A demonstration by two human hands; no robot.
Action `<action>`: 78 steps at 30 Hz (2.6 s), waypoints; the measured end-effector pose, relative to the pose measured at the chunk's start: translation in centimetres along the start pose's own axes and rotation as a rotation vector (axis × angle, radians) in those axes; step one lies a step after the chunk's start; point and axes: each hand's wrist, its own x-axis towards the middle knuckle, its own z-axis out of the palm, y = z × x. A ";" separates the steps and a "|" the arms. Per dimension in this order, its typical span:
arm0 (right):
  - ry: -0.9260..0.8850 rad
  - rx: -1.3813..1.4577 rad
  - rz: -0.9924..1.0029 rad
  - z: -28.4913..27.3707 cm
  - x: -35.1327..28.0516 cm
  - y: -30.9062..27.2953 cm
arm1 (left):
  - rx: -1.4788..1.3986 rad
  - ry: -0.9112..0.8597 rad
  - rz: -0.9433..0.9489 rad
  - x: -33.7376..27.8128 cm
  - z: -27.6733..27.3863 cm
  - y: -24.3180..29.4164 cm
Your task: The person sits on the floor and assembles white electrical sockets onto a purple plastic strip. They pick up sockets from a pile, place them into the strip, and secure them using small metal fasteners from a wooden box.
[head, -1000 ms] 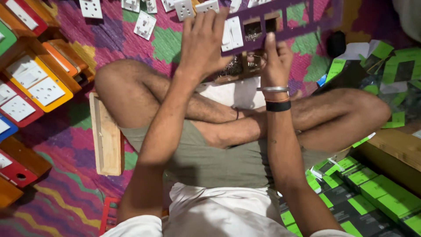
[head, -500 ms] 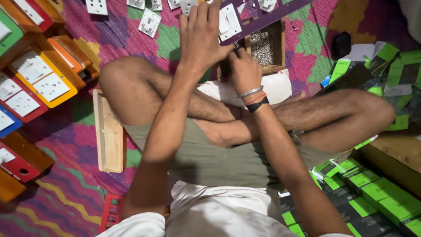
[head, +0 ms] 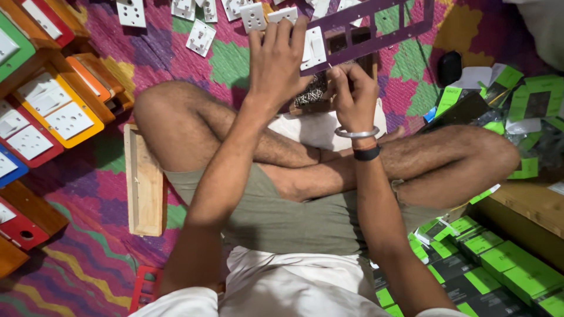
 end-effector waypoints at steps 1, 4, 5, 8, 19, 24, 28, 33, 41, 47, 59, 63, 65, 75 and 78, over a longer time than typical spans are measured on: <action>-0.014 0.024 0.003 0.1 0.2 0.1 | 0.003 -0.001 0.013 -0.1 0.0 0.2; -0.001 -0.015 0.100 0.3 0.6 0.1 | 0.037 -0.033 0.023 0.0 0.0 0.6; -0.010 -0.010 0.117 0.4 0.8 0.0 | 0.041 -0.036 0.025 0.1 0.0 0.7; -0.011 -0.031 0.158 0.5 0.8 -0.2 | 0.045 -0.035 0.028 0.0 -0.1 1.0; 0.148 -0.522 -0.213 1.2 0.5 -0.5 | -0.018 -0.059 -0.026 -0.3 0.2 1.7; 0.222 -0.373 -0.060 1.4 0.5 1.1 | -0.060 -0.038 -0.082 -0.5 0.4 2.0; 0.227 -0.105 0.099 1.2 0.9 2.5 | -0.140 -0.013 -0.132 -0.6 0.4 2.0; 0.134 0.088 0.127 1.2 0.7 3.6 | -0.130 -0.003 -0.141 -0.9 0.9 1.7; -0.137 -0.846 -0.304 3.2 -0.3 2.0 | -0.057 0.049 -0.247 0.1 1.0 -1.5; -0.168 -0.887 -0.264 4.1 -0.2 1.4 | -0.072 0.042 -0.200 0.1 1.2 -0.9; -0.052 0.354 0.222 0.5 0.1 0.1 | -0.032 -0.039 -0.097 -0.3 1.2 0.5; -0.003 0.244 0.186 0.9 0.6 0.6 | 0.012 -0.065 -0.064 -0.4 1.0 1.2; -0.002 0.140 0.054 1.1 0.7 1.1 | 0.034 -0.065 -0.058 -0.2 0.9 1.2; 0.230 0.109 -0.014 2.9 1.1 3.0 | 0.005 -0.034 -0.113 -0.5 1.9 1.2; 0.223 0.120 0.131 2.3 1.0 2.8 | -0.004 -0.030 -0.197 0.0 1.8 0.1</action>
